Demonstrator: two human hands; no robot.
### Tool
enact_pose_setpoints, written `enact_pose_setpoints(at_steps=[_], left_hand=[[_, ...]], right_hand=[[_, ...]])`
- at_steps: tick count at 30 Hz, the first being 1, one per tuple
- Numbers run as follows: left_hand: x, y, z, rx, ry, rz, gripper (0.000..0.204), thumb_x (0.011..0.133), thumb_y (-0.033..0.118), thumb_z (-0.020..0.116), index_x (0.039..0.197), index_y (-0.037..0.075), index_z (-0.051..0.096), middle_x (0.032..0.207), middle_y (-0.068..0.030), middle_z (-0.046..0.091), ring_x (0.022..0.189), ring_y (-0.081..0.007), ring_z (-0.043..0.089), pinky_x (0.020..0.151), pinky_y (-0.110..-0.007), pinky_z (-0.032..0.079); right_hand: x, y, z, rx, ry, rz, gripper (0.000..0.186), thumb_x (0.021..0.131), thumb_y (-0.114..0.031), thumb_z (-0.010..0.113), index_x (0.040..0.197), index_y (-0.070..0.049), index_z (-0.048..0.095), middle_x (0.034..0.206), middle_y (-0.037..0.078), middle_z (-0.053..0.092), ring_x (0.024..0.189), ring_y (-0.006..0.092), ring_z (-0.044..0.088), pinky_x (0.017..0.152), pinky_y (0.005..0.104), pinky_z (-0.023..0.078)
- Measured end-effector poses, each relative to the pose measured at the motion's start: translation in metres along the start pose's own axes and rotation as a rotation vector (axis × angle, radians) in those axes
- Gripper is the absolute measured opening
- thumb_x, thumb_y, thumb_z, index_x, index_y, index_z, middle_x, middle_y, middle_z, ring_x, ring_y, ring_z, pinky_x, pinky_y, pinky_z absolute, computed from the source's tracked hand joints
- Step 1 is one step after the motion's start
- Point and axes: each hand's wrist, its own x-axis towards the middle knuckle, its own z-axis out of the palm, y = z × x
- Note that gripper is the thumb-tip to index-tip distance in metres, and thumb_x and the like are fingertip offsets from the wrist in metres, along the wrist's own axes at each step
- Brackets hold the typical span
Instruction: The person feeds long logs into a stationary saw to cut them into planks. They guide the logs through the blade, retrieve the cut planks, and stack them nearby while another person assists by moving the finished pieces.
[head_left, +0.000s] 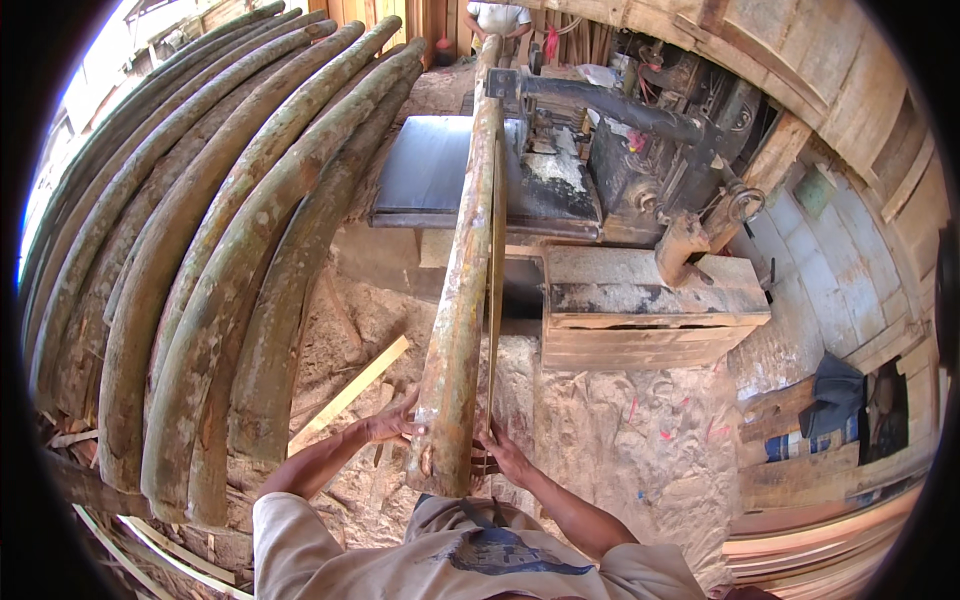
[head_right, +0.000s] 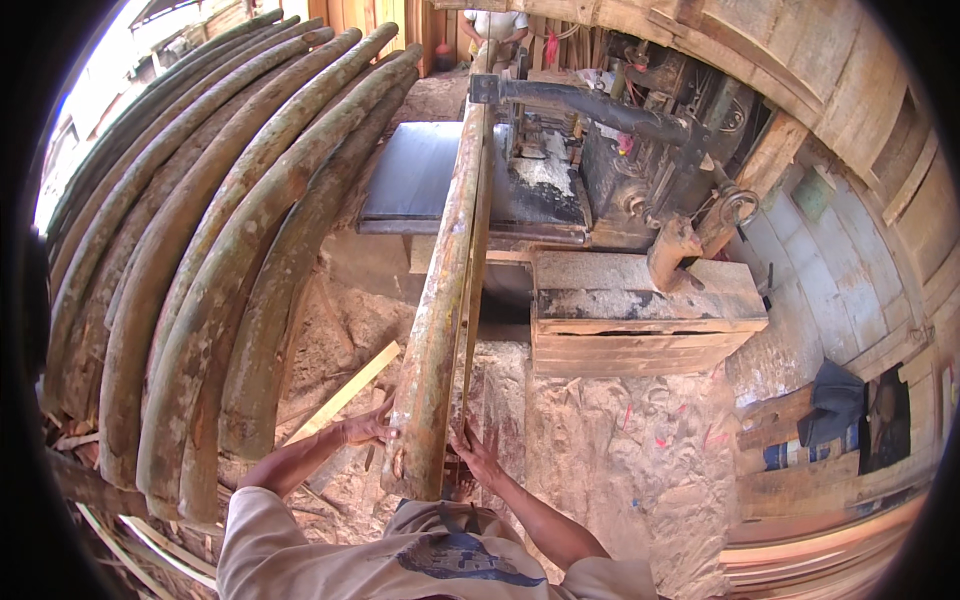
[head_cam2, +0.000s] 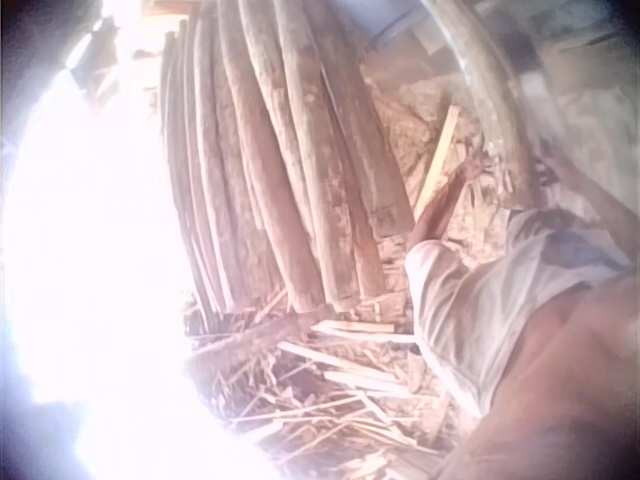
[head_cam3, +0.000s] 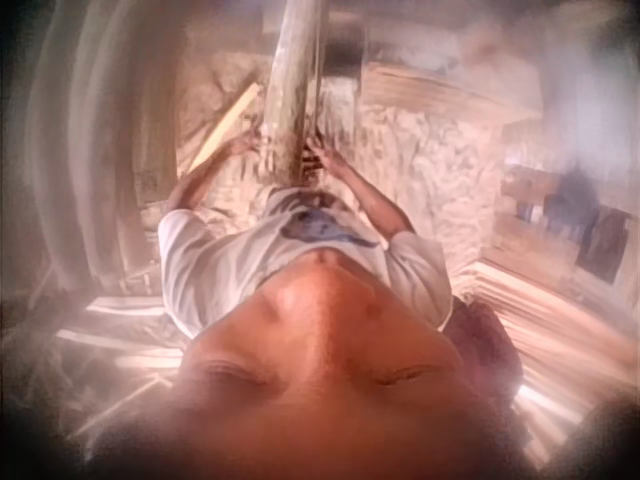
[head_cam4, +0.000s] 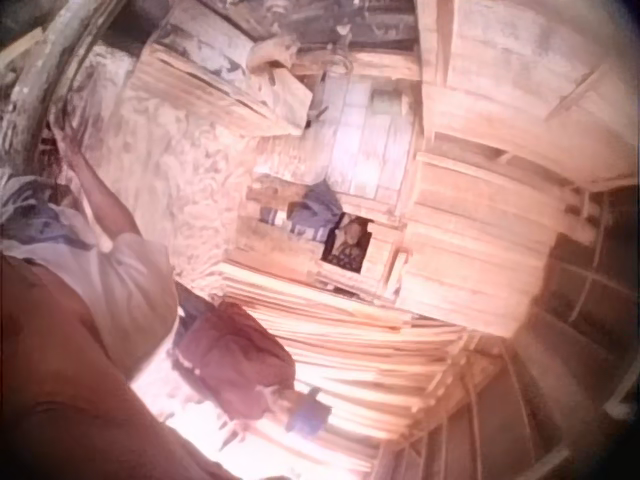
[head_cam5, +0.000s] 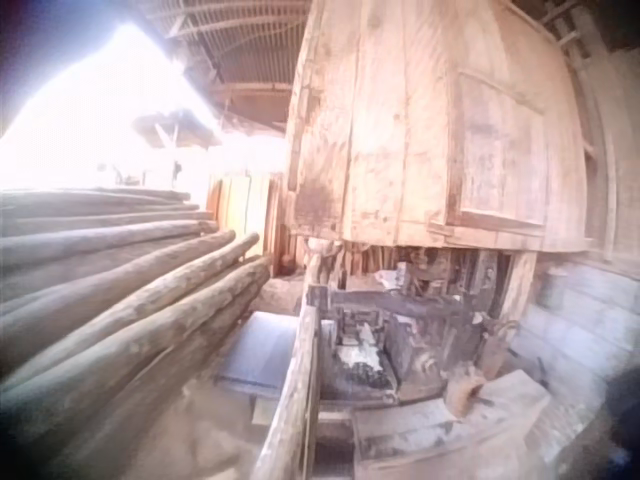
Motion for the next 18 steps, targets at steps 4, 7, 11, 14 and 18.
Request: enact_pose_setpoints(at_steps=[4,7,11,14,18], left_hand=[[-0.029,-0.047,0.025,-0.009,-0.013,0.006,0.129,0.07,0.045,0.08,0.145,0.028,-0.024,0.153,-0.017,-0.02,0.14,-0.0376,0.02,0.105,-0.062,0.029],[-0.053,-0.064,0.052,0.008,-0.058,0.003,0.129,0.071,0.045,0.079,0.144,0.027,-0.025,0.153,-0.0164,-0.021,0.14,-0.037,0.02,0.105,-0.061,0.03],[-0.087,-0.093,0.086,0.033,-0.015,-0.024,0.13,0.071,0.047,0.079,0.144,0.027,-0.026,0.153,-0.0156,-0.021,0.14,-0.0376,0.019,0.104,-0.06,0.031],[-0.11,-0.114,0.109,0.037,0.003,-0.014,0.131,0.07,0.047,0.08,0.144,0.026,-0.025,0.154,-0.0151,-0.015,0.14,-0.0367,0.018,0.104,-0.059,0.031],[-0.134,-0.163,0.134,0.039,0.037,-0.004,0.13,0.069,0.047,0.081,0.146,0.026,-0.022,0.157,-0.0151,-0.002,0.14,-0.034,0.02,0.102,-0.056,0.033]], right_hand=[[-0.054,-0.006,0.034,0.185,0.017,0.052,0.084,0.092,-0.06,0.043,0.15,-0.008,0.01,0.154,0.017,0.016,0.143,0.026,0.012,0.116,0.0417,0.01],[-0.096,-0.013,0.055,0.366,0.008,0.13,0.083,0.092,-0.058,0.045,0.151,-0.013,0.01,0.152,0.016,0.022,0.139,0.0271,0.024,0.112,0.0431,0.023],[-0.144,-0.006,0.08,0.592,-0.084,0.281,0.087,0.09,-0.056,0.051,0.151,-0.014,0.006,0.149,0.015,0.028,0.123,0.0281,0.048,0.091,0.0391,0.05],[-0.163,0.05,0.101,0.519,-0.026,0.192,0.088,0.089,-0.055,0.055,0.151,-0.016,0.005,0.145,0.015,0.033,0.111,0.0268,0.056,0.076,0.0388,0.056],[-0.226,0.018,0.13,0.542,-0.022,0.214,0.087,0.09,-0.053,0.054,0.151,-0.016,0.005,0.142,0.015,0.036,0.108,0.026,0.057,0.076,0.0392,0.056]])
